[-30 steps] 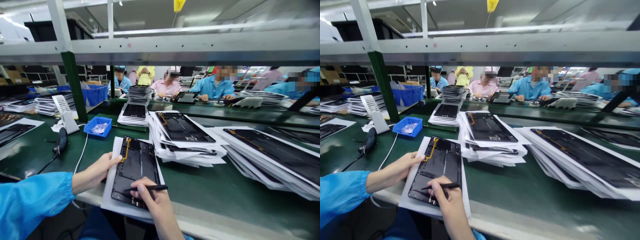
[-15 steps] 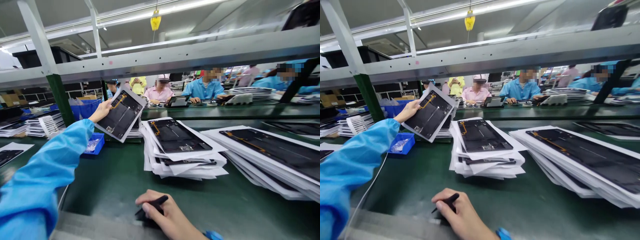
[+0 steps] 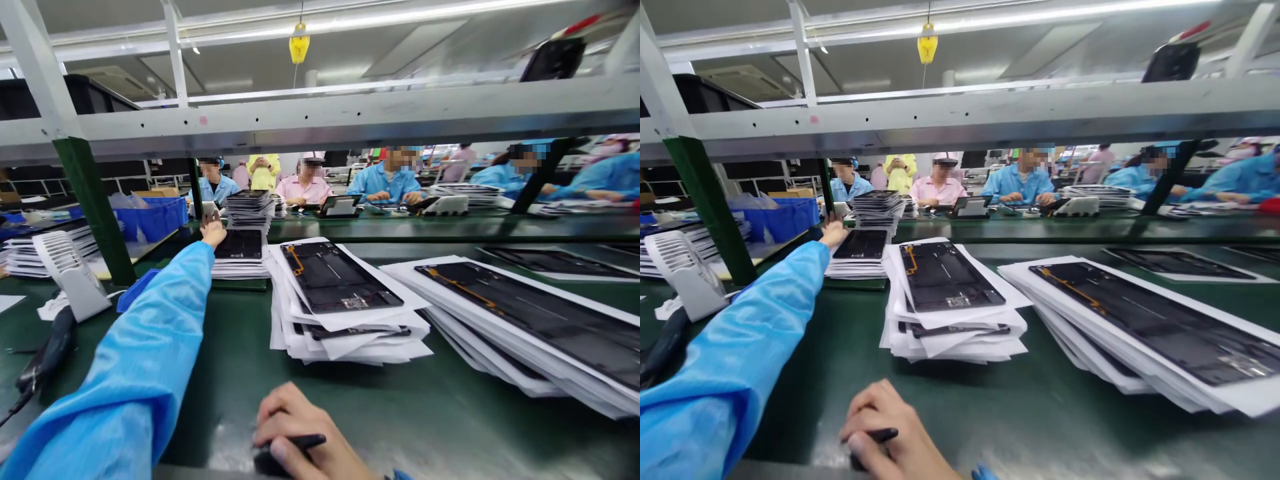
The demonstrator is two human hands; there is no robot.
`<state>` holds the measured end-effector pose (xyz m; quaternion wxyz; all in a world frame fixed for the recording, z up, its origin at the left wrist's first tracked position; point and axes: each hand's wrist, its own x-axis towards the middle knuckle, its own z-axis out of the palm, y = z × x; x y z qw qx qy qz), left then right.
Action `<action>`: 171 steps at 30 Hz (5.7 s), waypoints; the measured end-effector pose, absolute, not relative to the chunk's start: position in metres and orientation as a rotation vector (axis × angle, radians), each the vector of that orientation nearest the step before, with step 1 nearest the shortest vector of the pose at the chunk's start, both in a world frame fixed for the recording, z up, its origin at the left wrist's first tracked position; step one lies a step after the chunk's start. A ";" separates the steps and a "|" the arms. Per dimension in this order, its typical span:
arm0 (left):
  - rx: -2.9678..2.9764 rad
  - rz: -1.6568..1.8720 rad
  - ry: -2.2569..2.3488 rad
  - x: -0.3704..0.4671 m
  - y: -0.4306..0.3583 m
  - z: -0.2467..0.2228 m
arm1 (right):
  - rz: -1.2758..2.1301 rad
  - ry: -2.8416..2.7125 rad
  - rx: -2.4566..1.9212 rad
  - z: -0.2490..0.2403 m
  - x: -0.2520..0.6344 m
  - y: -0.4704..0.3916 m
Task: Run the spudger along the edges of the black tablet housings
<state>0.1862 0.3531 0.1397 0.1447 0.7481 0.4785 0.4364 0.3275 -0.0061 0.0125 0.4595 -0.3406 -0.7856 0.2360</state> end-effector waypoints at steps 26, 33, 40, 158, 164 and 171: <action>3.564 1.150 -0.113 0.224 0.138 0.074 | -0.265 -2.398 -1.226 0.104 0.463 0.051; 3.552 1.026 0.015 0.239 0.131 0.074 | -0.203 -2.393 -1.200 0.104 0.466 0.057; 3.307 0.905 0.162 0.238 0.129 0.084 | -0.175 -2.400 -1.193 0.106 0.466 0.053; 2.253 1.213 1.045 0.016 -0.015 0.002 | 0.304 -2.016 -1.075 -0.004 0.206 -0.032; 2.238 1.224 1.022 0.021 -0.015 0.002 | 0.286 -2.027 -1.075 -0.005 0.204 -0.031; 2.396 1.124 1.028 0.017 -0.012 0.004 | 0.169 -2.090 -1.055 -0.003 0.213 -0.035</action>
